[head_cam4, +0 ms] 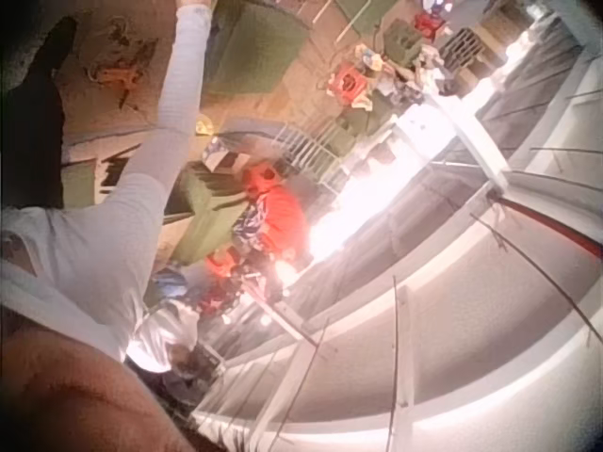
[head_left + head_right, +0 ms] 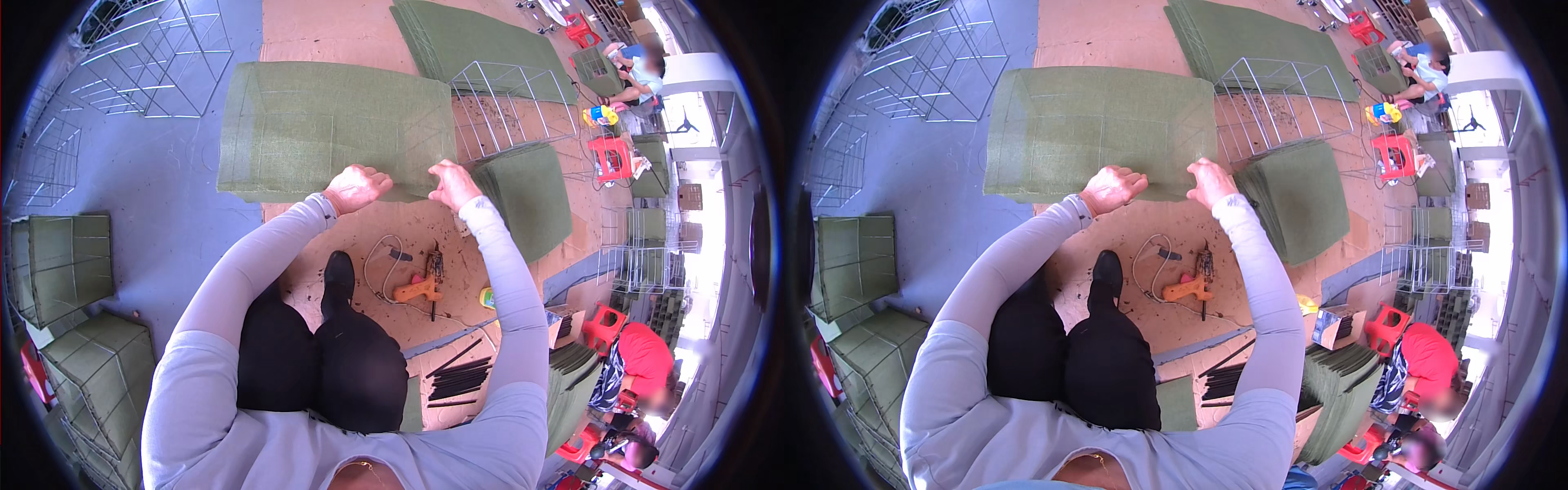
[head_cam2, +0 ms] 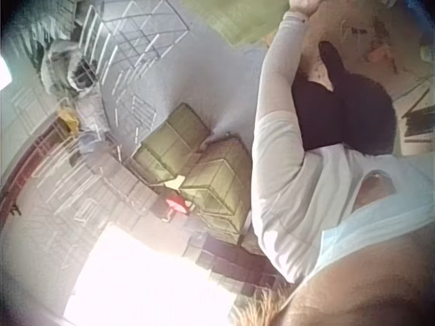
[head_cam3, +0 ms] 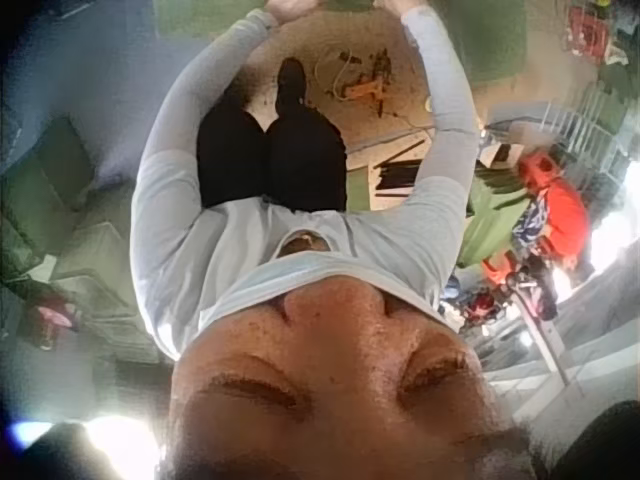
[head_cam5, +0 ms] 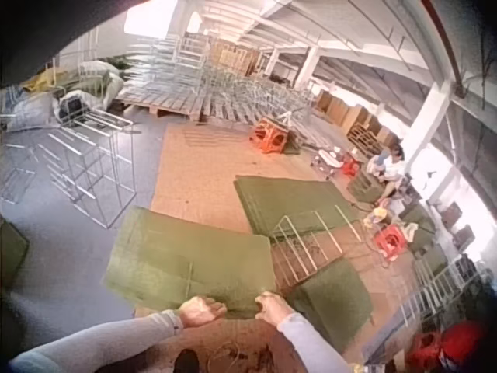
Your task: The recorder is applying hot glue to green fabric pieces and attaching them to wire frames to create upholstered sections.
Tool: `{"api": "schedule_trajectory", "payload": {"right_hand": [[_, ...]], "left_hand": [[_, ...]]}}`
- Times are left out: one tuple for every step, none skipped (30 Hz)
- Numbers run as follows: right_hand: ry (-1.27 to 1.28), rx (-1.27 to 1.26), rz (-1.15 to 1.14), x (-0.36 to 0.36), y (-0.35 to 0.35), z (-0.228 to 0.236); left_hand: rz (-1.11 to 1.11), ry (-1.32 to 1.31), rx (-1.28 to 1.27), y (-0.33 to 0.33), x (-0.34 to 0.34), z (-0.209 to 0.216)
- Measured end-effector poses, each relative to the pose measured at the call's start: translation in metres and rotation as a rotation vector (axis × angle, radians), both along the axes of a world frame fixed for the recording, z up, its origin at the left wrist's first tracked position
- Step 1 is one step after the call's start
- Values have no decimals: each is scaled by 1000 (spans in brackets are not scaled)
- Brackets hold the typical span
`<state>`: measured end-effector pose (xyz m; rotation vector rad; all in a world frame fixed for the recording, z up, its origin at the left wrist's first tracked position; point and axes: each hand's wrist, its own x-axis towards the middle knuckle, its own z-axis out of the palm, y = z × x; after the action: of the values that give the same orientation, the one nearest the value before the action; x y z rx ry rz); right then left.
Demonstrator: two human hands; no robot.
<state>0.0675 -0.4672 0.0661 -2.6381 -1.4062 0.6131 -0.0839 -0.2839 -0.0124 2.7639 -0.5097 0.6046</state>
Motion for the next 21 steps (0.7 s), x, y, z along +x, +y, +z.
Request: {"api": "schedule_trajectory", "payload": {"right_hand": [[32,19,2,6,5,3],[28,15,6,8,10,4],[89,1,-138,9,16,4],[157,-12,-276,7,27,3],[-75,146,-233,6,23,-15],[-273,280,-214,5,16,-32],[-284,399,-252,-7,22,-43],[-299,518,-290,-17,26,-50],[-220,622,-320,-27,30,-57],[-257,711,-283,-34,33,-63],[-375,689,-202,-35,32,-65],[-490,667,-121,-36,29,-67],[-483,666,-118,-39,29,-67],[-526,597,-81,-41,29,-66],[-567,528,-45,-43,29,-66],[-564,528,-43,-43,27,-66],[-563,516,-7,-43,26,-67],[-561,506,30,-44,25,-67],[-557,507,31,-42,23,-69],[-584,455,103,-41,21,-70],[-610,405,174,-40,19,-72]], "left_hand": [[4,-5,-4,0,0,0],[6,-10,-3,0,0,0],[8,-15,-2,0,0,-1],[20,-13,-2,3,-2,-3],[11,-16,4,0,0,-1],[3,-19,10,-3,3,1],[19,-12,10,-1,0,-2],[26,-23,14,-1,-1,-3],[33,-34,19,1,-2,-4],[40,-33,14,0,-1,-3],[28,-43,4,-1,-1,-2],[15,-53,-4,-3,-1,-1],[21,-47,-5,-2,-1,-2],[19,-43,-11,-1,-2,-2],[17,-39,-17,0,-4,-3],[20,-37,-18,0,-4,-2],[21,-47,-25,0,-5,-2],[22,-56,-31,1,-7,-1],[24,-53,-31,1,-8,2],[33,-67,-43,1,-10,4],[43,-81,-53,2,-14,6]]}}
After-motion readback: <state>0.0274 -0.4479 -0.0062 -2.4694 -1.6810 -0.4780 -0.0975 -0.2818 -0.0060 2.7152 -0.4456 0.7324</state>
